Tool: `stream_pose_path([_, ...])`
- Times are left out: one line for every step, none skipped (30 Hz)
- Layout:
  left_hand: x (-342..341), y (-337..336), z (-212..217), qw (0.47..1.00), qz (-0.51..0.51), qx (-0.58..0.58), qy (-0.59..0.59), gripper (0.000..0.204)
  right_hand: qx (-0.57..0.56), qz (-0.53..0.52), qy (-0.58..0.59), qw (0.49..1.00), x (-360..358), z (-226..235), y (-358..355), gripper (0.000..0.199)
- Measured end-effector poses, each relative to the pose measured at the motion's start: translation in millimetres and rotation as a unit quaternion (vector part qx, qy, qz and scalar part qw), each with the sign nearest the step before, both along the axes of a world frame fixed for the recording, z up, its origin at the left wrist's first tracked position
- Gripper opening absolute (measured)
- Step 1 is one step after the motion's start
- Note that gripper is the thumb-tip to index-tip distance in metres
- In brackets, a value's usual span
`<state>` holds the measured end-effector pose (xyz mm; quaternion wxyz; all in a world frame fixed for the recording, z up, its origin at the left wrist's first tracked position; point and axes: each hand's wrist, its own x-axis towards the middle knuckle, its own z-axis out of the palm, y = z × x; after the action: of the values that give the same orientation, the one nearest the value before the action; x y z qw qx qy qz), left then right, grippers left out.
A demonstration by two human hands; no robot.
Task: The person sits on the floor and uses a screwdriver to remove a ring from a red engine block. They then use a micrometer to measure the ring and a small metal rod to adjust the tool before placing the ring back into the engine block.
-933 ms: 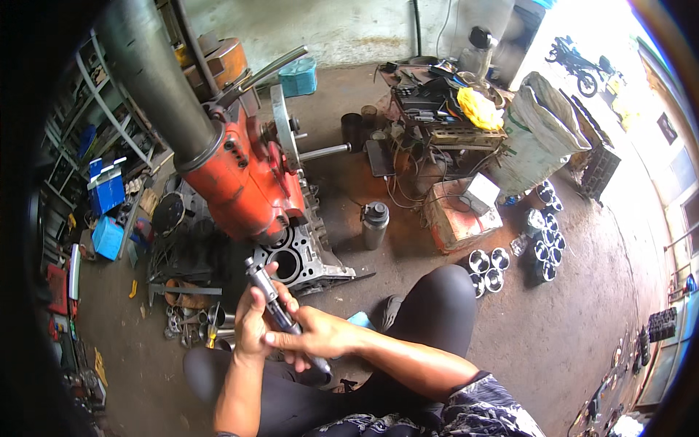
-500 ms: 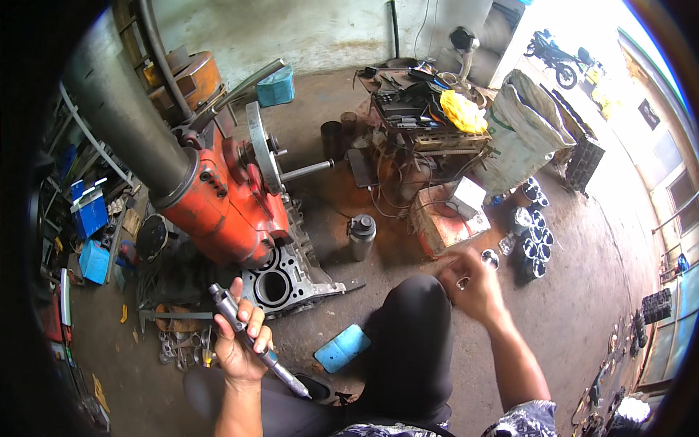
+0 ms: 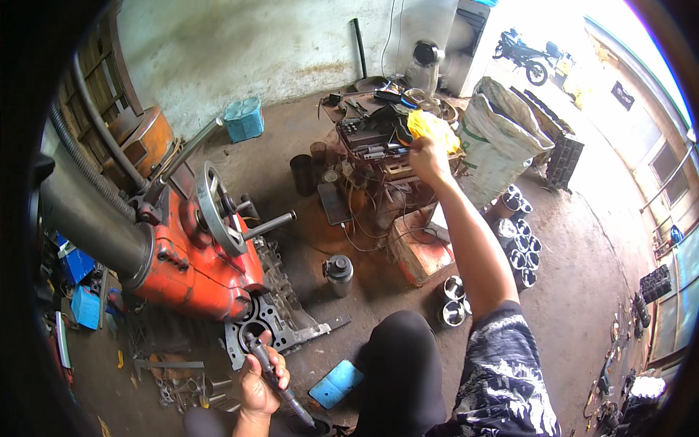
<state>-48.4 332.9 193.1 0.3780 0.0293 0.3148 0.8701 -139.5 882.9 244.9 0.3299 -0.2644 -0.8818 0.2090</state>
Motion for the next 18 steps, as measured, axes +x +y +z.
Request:
stream_pose_path([-0.7,2.8,-2.5,1.0,0.001,-0.004,-0.004,0.063,-0.002,0.004,-0.023,1.0,-16.0,-3.1,8.3,0.025])
stream_pose_path([-1.8,5.6,-4.9,1.0,-0.001,-0.01,0.002,0.064,-0.005,0.004,-0.049,0.999,-31.9,-6.7,14.3,0.025])
stream_pose_path([-2.0,7.5,-6.5,1.0,-0.001,-0.023,0.006,0.063,-0.013,0.0,-0.081,0.997,-46.6,-10.0,18.9,0.026])
stream_pose_path([-1.9,9.2,-7.7,0.999,-0.006,-0.035,0.003,0.063,-0.01,0.003,-0.116,0.993,-60.1,-12.5,22.8,0.029])
stream_pose_path([-2.2,11.1,-8.9,0.999,-0.003,-0.047,-0.004,0.063,-0.002,0.003,-0.118,0.993,-72.2,-15.9,24.8,0.029])
stream_pose_path([-2.3,12.7,-9.9,0.998,-0.007,-0.055,0.005,0.063,0.01,-0.003,-0.125,0.992,-83.0,-19.1,26.4,0.03])
stream_pose_path([-3.3,14.0,-11.1,0.998,-0.005,-0.067,0.007,0.063,0.021,-0.014,-0.134,0.991,-92.7,-22.3,27.4,0.03])
stream_pose_path([-4.3,15.5,-12.6,0.997,-0.009,-0.073,0.018,0.063,0.025,-0.028,-0.152,0.988,-101.3,-24.1,29.1,0.032])
stream_pose_path([-4.8,16.2,-14.2,0.996,-0.008,-0.081,0.023,0.064,0.015,-0.028,-0.157,0.987,-107.9,-26.1,30.4,0.032])
stream_pose_path([-5.6,16.9,-16.0,0.996,-0.007,-0.084,0.027,0.064,0.005,-0.032,-0.164,0.986,-114.3,-26.5,32.2,0.032])
stream_pose_path([-5.7,16.7,-17.5,0.996,0.0,-0.092,0.017,0.064,-0.009,-0.045,-0.175,0.983,-120.9,-27.1,32.9,0.032])
stream_pose_path([-7.3,17.0,-19.9,0.995,-0.012,-0.095,0.025,0.063,-0.13,-0.048,-0.213,0.967,-126.7,-24.8,35.7,0.029])
stream_pose_path([-9.4,17.4,-22.3,0.994,-0.017,-0.101,0.023,0.063,-0.136,-0.058,-0.228,0.962,-132.1,-24.6,36.3,0.028])
stream_pose_path([-10.6,16.6,-23.9,0.994,-0.016,-0.106,0.023,0.062,-0.141,-0.067,-0.245,0.957,-135.5,-23.0,38.4,0.027])
stream_pose_path([-11.2,16.2,-25.2,0.994,-0.014,-0.11,0.023,0.062,-0.147,-0.08,-0.265,0.95,-139.1,-22.0,39.7,0.027])
stream_pose_path([-11.6,15.9,-26.2,0.993,-0.013,-0.113,0.023,0.061,-0.159,-0.082,-0.285,0.942,-142.7,-20.1,41.5,0.025])
stream_pose_path([-12.7,15.6,-26.9,0.993,-0.012,-0.115,0.023,0.061,-0.122,-0.082,-0.29,0.946,-144.6,-19.9,42.5,0.025])
stream_pose_path([-13.6,15.5,-27.1,0.993,-0.012,-0.116,0.022,0.06,-0.126,-0.076,-0.285,0.947,-146.5,-19.1,43.7,0.025])
